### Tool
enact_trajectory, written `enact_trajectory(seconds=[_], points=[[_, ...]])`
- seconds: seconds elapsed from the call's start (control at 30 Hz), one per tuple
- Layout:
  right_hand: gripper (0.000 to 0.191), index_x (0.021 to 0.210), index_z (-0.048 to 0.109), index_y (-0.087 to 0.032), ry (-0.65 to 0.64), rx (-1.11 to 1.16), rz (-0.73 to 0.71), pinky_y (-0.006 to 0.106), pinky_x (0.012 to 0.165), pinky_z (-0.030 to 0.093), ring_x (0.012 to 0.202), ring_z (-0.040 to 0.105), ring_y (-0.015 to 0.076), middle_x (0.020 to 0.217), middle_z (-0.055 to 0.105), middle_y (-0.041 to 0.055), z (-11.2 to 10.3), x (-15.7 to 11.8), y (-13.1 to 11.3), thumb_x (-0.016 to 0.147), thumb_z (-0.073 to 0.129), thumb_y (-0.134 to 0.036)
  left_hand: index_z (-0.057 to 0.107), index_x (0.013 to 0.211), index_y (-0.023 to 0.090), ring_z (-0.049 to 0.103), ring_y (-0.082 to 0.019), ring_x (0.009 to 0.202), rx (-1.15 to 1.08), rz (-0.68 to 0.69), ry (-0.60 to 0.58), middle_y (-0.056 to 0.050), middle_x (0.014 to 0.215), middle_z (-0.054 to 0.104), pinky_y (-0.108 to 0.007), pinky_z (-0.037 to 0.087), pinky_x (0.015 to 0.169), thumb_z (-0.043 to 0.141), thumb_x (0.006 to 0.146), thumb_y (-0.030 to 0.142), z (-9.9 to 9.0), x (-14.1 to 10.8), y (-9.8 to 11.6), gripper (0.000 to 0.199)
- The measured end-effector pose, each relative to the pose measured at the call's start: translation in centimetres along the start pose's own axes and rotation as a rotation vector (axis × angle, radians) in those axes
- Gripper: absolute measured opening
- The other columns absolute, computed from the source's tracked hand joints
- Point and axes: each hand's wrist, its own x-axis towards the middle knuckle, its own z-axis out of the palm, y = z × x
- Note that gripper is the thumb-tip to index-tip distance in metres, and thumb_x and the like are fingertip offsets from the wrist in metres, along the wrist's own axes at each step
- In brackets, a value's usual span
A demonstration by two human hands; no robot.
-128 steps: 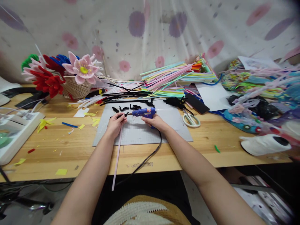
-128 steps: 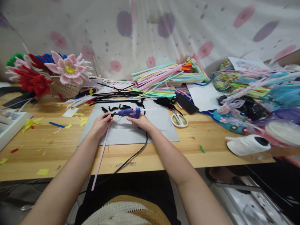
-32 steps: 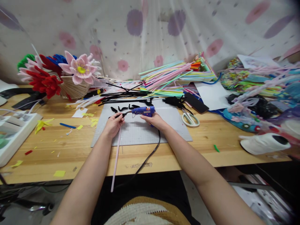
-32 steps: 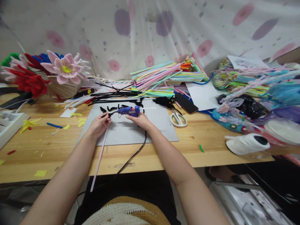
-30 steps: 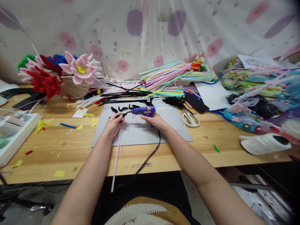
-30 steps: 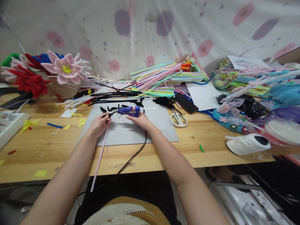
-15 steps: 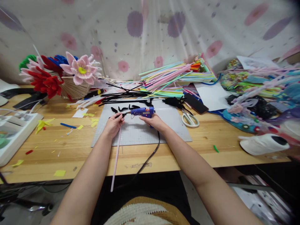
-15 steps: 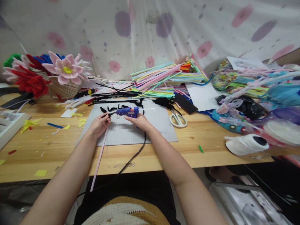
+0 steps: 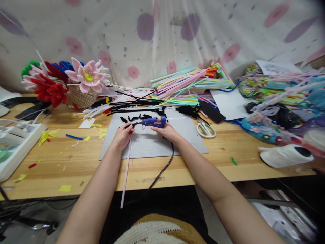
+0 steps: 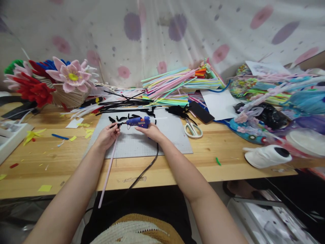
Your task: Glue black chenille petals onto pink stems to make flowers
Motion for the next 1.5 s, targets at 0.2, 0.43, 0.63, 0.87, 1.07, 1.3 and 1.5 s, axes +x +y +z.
enact_trajectory(seconds=[0.2, 0.43, 0.63, 0.87, 1.07, 1.3, 1.5], points=[[0.037, 0.069, 0.057, -0.018, 0.014, 0.031, 0.010, 0.025, 0.052, 0.033, 0.051, 0.042, 0.0102, 0.052, 0.046, -0.0030, -0.18, -0.06, 0.11, 0.064, 0.062, -0.054, 0.059, 0.076, 0.011, 0.051, -0.004, 0.049, 0.004, -0.006, 0.002, 0.000, 0.061, 0.056, -0.015, 0.046, 0.049, 0.065, 0.066, 0.006, 0.04, 0.02, 0.03, 0.013], [0.036, 0.064, 0.054, -0.018, -0.004, 0.008, -0.001, 0.024, 0.049, 0.029, 0.048, 0.038, 0.0089, 0.050, 0.043, -0.0039, -0.03, -0.08, 0.00, 0.064, 0.063, -0.053, 0.059, 0.078, 0.011, 0.051, -0.004, 0.050, 0.010, -0.016, -0.005, 0.000, 0.061, 0.056, -0.014, 0.045, 0.048, 0.063, 0.067, 0.005, -0.09, 0.11, -0.01, 0.013], [0.038, 0.066, 0.053, -0.018, -0.005, 0.046, 0.022, 0.023, 0.047, 0.029, 0.047, 0.037, 0.0082, 0.050, 0.043, -0.0044, -0.11, -0.23, -0.22, 0.063, 0.062, -0.054, 0.058, 0.077, 0.011, 0.051, -0.004, 0.050, 0.006, -0.009, -0.005, -0.001, 0.061, 0.055, -0.015, 0.045, 0.049, 0.067, 0.066, 0.006, -0.03, 0.10, -0.01, 0.015], [0.037, 0.065, 0.053, -0.018, -0.035, 0.070, -0.025, 0.023, 0.047, 0.029, 0.048, 0.037, 0.0075, 0.052, 0.044, -0.0041, 0.40, -0.27, -0.02, 0.062, 0.065, -0.052, 0.058, 0.077, 0.011, 0.050, -0.004, 0.049, 0.024, -0.014, 0.013, 0.000, 0.060, 0.056, -0.015, 0.045, 0.049, 0.064, 0.067, 0.005, 0.21, -0.05, 0.08, 0.013], [0.032, 0.072, 0.058, -0.018, 0.003, 0.032, -0.037, 0.024, 0.052, 0.033, 0.052, 0.042, 0.0098, 0.052, 0.045, -0.0035, 0.26, -0.21, -0.11, 0.064, 0.064, -0.049, 0.057, 0.076, 0.012, 0.051, -0.004, 0.049, 0.011, -0.018, 0.008, 0.002, 0.057, 0.054, -0.016, 0.044, 0.050, 0.067, 0.064, 0.006, 0.16, -0.11, 0.06, 0.017], [0.036, 0.064, 0.051, -0.018, -0.059, 0.066, -0.030, 0.024, 0.048, 0.029, 0.047, 0.037, 0.0077, 0.051, 0.043, -0.0045, 0.14, -0.36, -0.10, 0.063, 0.064, -0.051, 0.058, 0.076, 0.011, 0.050, -0.004, 0.049, 0.019, -0.020, 0.003, 0.000, 0.061, 0.057, -0.016, 0.044, 0.050, 0.066, 0.065, 0.005, 0.19, -0.09, 0.12, 0.015], [0.039, 0.063, 0.050, -0.017, -0.039, 0.055, -0.010, 0.023, 0.046, 0.028, 0.046, 0.036, 0.0071, 0.050, 0.043, -0.0051, 0.25, -0.17, 0.13, 0.061, 0.064, -0.053, 0.058, 0.076, 0.010, 0.050, -0.004, 0.049, 0.008, -0.026, 0.020, 0.000, 0.060, 0.056, -0.015, 0.045, 0.049, 0.064, 0.067, 0.005, 0.23, -0.05, 0.15, 0.012]])
